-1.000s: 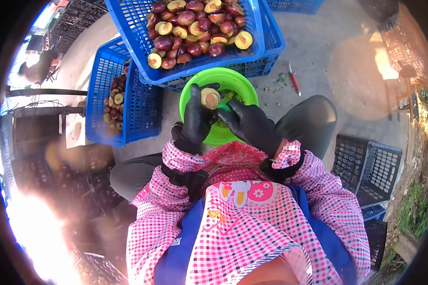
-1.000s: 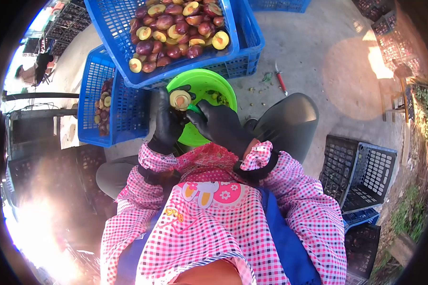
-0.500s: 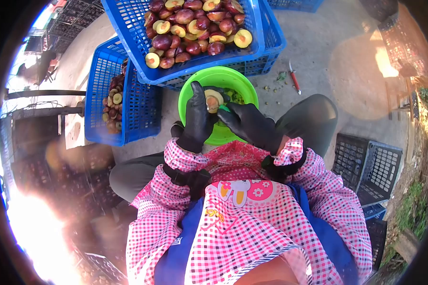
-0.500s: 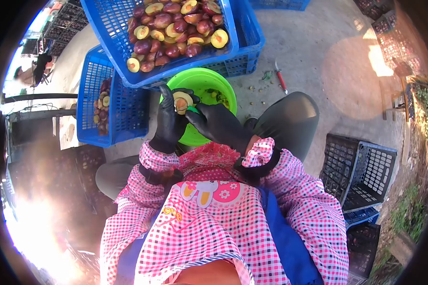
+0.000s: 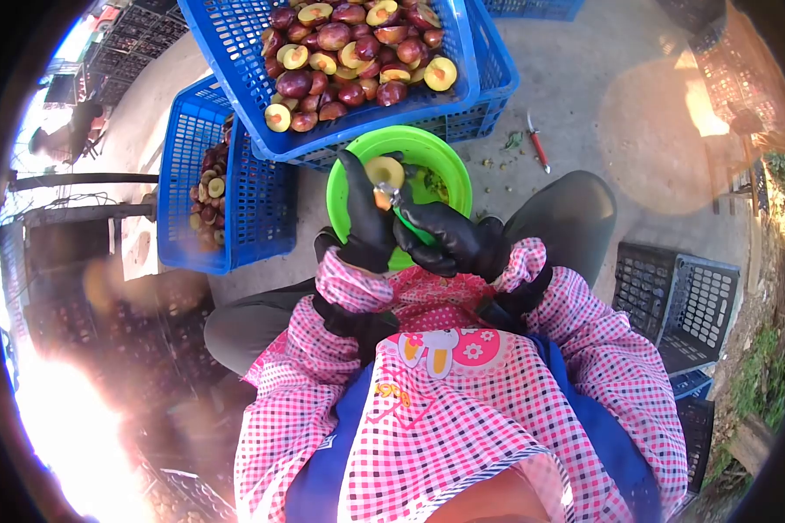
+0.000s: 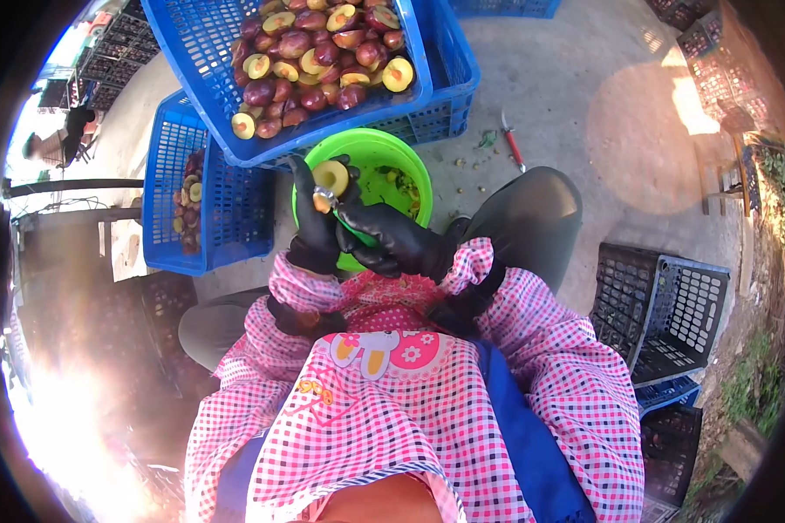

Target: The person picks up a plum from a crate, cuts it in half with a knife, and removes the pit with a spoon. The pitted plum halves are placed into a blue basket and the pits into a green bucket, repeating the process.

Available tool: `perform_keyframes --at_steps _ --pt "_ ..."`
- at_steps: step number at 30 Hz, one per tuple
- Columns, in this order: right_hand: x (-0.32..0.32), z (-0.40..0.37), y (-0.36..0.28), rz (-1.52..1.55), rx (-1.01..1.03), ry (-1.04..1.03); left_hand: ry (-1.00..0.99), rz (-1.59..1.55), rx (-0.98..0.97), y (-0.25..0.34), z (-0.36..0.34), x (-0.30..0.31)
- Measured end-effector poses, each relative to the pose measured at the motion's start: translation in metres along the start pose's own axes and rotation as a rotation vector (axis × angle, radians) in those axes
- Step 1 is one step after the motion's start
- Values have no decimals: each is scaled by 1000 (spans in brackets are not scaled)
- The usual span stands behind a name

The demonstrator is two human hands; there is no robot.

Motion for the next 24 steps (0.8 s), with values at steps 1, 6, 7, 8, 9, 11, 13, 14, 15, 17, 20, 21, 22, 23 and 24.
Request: perform_keyframes --at_steps 1,6,7,8,9,11,13,14,15,17,20,21,22,23,24 --pt "1 0 1 -4 1 -1 -57 85 31 9 9 5" --pt "34 3 8 -418 29 404 -100 551 -111 66 72 -13" --pt "35 2 5 -423 32 406 -104 548 -114 66 83 -24" --pt "39 0 6 -397 -18 409 -63 1149 -309 73 90 -46" --pt "42 -3 7 -370 -70 415 -11 1745 -510 74 97 -66" --pt "41 -11 1 -378 -61 455 -67 1881 -456 56 121 -74" --pt "43 -16 -3 -380 -51 501 -135 2019 -400 36 142 -77" --pt "43 -16 -5 -361 -42 520 -166 2028 -366 30 148 -78" --pt "45 -18 -8 -344 -30 537 -196 2037 -334 25 155 -79" --pt "51 -23 -15 -334 -15 603 -261 2087 -292 22 164 -75" --pt "64 -28 -32 -282 59 722 -197 1406 -160 49 156 -51" --pt "67 -31 -33 -230 103 785 -343 1194 -260 60 136 -57" --pt "64 -29 -29 -224 88 777 -471 960 -247 59 110 -59" --pt "63 -31 -42 -284 264 816 -598 723 -205 60 79 -65" --pt "62 -32 -57 -346 452 849 -498 423 74 52 54 -71"
Point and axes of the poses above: each hand's wrist, its own z-axis towards the middle knuckle, its own x-axis out of the back of the hand, y = z × x, the point moved 7 cm from there along z, towards the middle knuckle, and after that the axes turned 12 degrees about -z, right-handed, at the moved point
